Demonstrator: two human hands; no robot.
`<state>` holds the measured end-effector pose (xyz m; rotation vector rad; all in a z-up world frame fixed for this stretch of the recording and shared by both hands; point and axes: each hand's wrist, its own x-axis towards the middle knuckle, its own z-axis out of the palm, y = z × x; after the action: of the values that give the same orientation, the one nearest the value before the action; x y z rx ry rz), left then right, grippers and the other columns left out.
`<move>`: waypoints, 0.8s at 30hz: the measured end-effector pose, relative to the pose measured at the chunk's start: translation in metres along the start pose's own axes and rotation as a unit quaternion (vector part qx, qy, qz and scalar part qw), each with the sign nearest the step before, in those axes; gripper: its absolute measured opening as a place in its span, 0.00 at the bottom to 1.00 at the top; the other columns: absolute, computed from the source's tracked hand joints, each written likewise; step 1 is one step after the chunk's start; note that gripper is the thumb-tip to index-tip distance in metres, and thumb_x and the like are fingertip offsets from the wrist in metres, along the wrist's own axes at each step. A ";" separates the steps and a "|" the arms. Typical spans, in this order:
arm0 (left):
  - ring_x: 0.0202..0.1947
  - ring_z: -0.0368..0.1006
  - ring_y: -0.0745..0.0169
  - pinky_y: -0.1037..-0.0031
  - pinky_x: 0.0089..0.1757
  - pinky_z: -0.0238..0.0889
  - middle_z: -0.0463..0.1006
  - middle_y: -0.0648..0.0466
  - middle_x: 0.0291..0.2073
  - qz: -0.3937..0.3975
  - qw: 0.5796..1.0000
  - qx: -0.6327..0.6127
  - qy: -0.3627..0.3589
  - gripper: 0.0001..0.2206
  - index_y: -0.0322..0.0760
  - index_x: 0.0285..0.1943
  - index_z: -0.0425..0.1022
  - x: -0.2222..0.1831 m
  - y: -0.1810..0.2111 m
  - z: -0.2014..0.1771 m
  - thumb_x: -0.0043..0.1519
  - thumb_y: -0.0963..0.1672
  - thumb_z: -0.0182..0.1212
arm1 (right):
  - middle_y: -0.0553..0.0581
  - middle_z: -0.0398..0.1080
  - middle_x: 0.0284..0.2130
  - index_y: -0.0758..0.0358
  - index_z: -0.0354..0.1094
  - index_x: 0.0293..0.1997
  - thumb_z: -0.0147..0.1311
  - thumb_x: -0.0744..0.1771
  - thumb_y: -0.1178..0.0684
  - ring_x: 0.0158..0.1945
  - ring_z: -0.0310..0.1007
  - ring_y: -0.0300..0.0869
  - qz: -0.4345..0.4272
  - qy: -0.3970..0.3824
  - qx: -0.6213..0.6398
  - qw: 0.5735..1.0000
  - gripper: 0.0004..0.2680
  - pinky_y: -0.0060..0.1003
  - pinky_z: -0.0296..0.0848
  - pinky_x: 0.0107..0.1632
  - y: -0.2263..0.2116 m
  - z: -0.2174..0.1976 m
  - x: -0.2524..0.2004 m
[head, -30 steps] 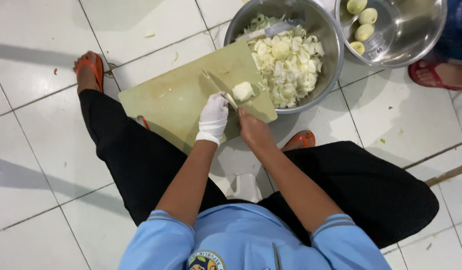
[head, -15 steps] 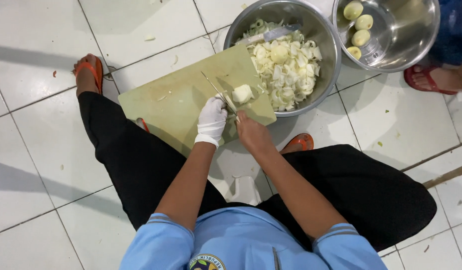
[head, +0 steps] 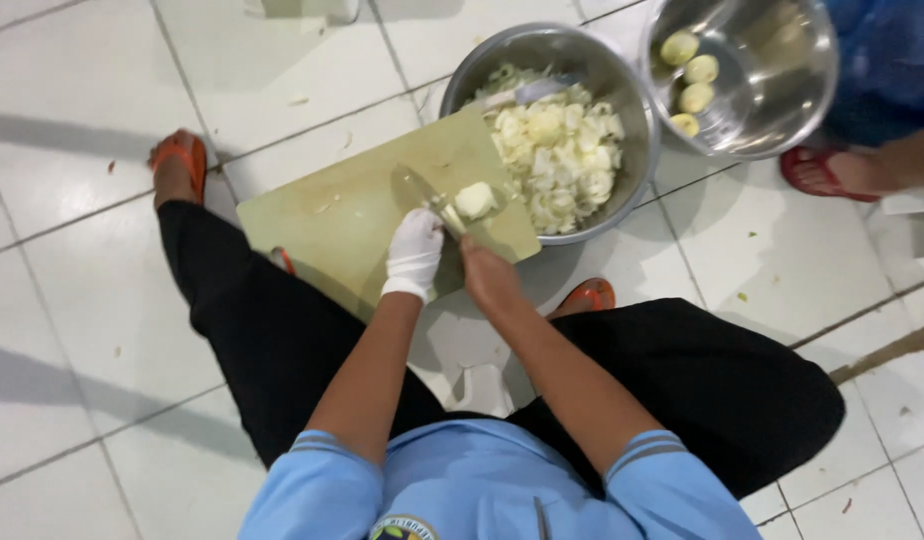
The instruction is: A person wearing gloves slices peeled onions on a cutting board and places the slices into a large metal bowl on the floor.
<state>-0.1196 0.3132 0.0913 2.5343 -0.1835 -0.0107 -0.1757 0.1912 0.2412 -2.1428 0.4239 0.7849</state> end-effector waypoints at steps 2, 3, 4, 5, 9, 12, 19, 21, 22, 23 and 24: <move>0.38 0.72 0.55 0.68 0.40 0.68 0.70 0.56 0.35 0.006 1.000 -0.012 -0.013 0.03 0.48 0.31 0.69 0.002 -0.003 -0.003 0.52 0.42 0.54 | 0.60 0.59 0.58 0.57 0.57 0.62 0.17 0.68 0.37 0.62 0.56 0.52 0.013 0.015 0.067 0.998 0.24 0.46 0.52 0.64 0.032 0.020 0.033; 0.40 0.72 0.56 0.68 0.41 0.68 0.69 0.57 0.35 0.003 0.999 -0.019 -0.029 0.03 0.49 0.32 0.69 0.002 -0.005 -0.003 0.52 0.43 0.54 | 0.54 0.59 0.58 0.51 0.57 0.63 0.20 0.68 0.32 0.62 0.56 0.48 0.024 0.019 0.133 0.991 0.24 0.45 0.53 0.63 0.049 0.031 0.051; 0.40 0.72 0.56 0.68 0.41 0.68 0.69 0.57 0.35 0.006 0.999 -0.020 -0.032 0.03 0.49 0.32 0.69 0.001 -0.002 -0.002 0.52 0.43 0.54 | 0.54 0.59 0.58 0.51 0.57 0.63 0.20 0.68 0.32 0.62 0.56 0.48 0.028 0.022 0.135 0.990 0.24 0.45 0.53 0.63 0.052 0.031 0.050; 0.40 0.71 0.56 0.68 0.41 0.68 0.70 0.57 0.35 -0.003 0.999 -0.029 -0.043 0.03 0.49 0.33 0.69 0.000 0.001 -0.002 0.53 0.43 0.55 | 0.55 0.59 0.58 0.52 0.55 0.63 0.18 0.69 0.34 0.62 0.56 0.48 0.022 0.020 0.109 0.994 0.23 0.44 0.54 0.62 0.054 0.032 0.051; 0.41 0.71 0.56 0.67 0.41 0.67 0.69 0.57 0.34 -0.023 0.999 -0.002 -0.039 0.02 0.47 0.32 0.69 -0.002 0.003 -0.008 0.52 0.44 0.56 | 0.66 0.71 0.35 0.70 0.59 0.56 0.27 0.70 0.53 0.42 0.73 0.51 -0.194 0.160 -0.254 0.934 0.15 0.43 0.72 0.45 0.054 0.039 0.031; 0.40 0.71 0.55 0.67 0.42 0.67 0.69 0.56 0.36 -0.025 0.999 0.001 -0.025 0.04 0.47 0.34 0.70 0.004 0.001 0.001 0.53 0.42 0.52 | 0.66 0.56 0.59 0.63 0.53 0.63 0.26 0.66 0.30 0.64 0.52 0.55 0.089 0.040 0.172 0.980 0.28 0.50 0.53 0.62 0.037 0.027 0.057; 0.39 0.72 0.53 0.68 0.42 0.65 0.73 0.50 0.33 -0.059 0.982 -0.179 0.013 0.14 0.46 0.40 0.73 -0.009 0.006 -0.029 0.54 0.36 0.46 | 0.64 0.68 0.42 0.54 0.48 0.58 0.32 0.69 0.47 0.47 0.70 0.54 -0.055 0.045 -0.053 0.996 0.12 0.52 0.69 0.46 0.051 0.020 0.033; 0.32 0.75 0.69 0.76 0.41 0.67 0.73 0.57 0.32 -0.204 0.919 -0.335 0.039 0.12 0.47 0.40 0.71 -0.007 0.009 -0.029 0.56 0.38 0.43 | 0.61 0.68 0.46 0.56 0.56 0.57 0.37 0.68 0.48 0.51 0.69 0.51 -0.101 0.061 -0.118 0.986 0.13 0.48 0.69 0.51 0.055 0.030 0.028; 0.32 0.75 0.69 0.76 0.41 0.67 0.73 0.57 0.32 -0.203 0.920 -0.334 0.037 0.12 0.47 0.40 0.71 -0.007 0.009 -0.031 0.56 0.38 0.43 | 0.61 0.68 0.46 0.56 0.56 0.57 0.37 0.68 0.48 0.51 0.69 0.51 -0.100 0.062 -0.117 0.986 0.13 0.48 0.69 0.51 0.062 0.032 0.035; 0.30 0.75 0.69 0.78 0.39 0.68 0.75 0.56 0.34 -0.224 0.904 -0.361 0.057 0.13 0.47 0.41 0.71 -0.005 0.009 -0.032 0.56 0.37 0.44 | 0.61 0.68 0.45 0.52 0.53 0.57 0.35 0.68 0.46 0.50 0.69 0.53 -0.091 0.044 -0.122 0.987 0.12 0.49 0.68 0.51 0.070 0.034 0.042; 0.29 0.75 0.70 0.79 0.36 0.68 0.76 0.56 0.35 -0.244 0.887 -0.386 0.075 0.14 0.47 0.42 0.70 -0.005 0.010 -0.032 0.56 0.36 0.44 | 0.62 0.68 0.44 0.48 0.50 0.57 0.33 0.68 0.43 0.49 0.69 0.55 -0.081 0.026 -0.126 0.988 0.12 0.51 0.68 0.52 0.078 0.036 0.049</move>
<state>-0.1240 0.3237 0.1232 1.7097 0.4463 -0.0705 -0.1945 0.1689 0.1466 -2.4029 0.1797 0.7223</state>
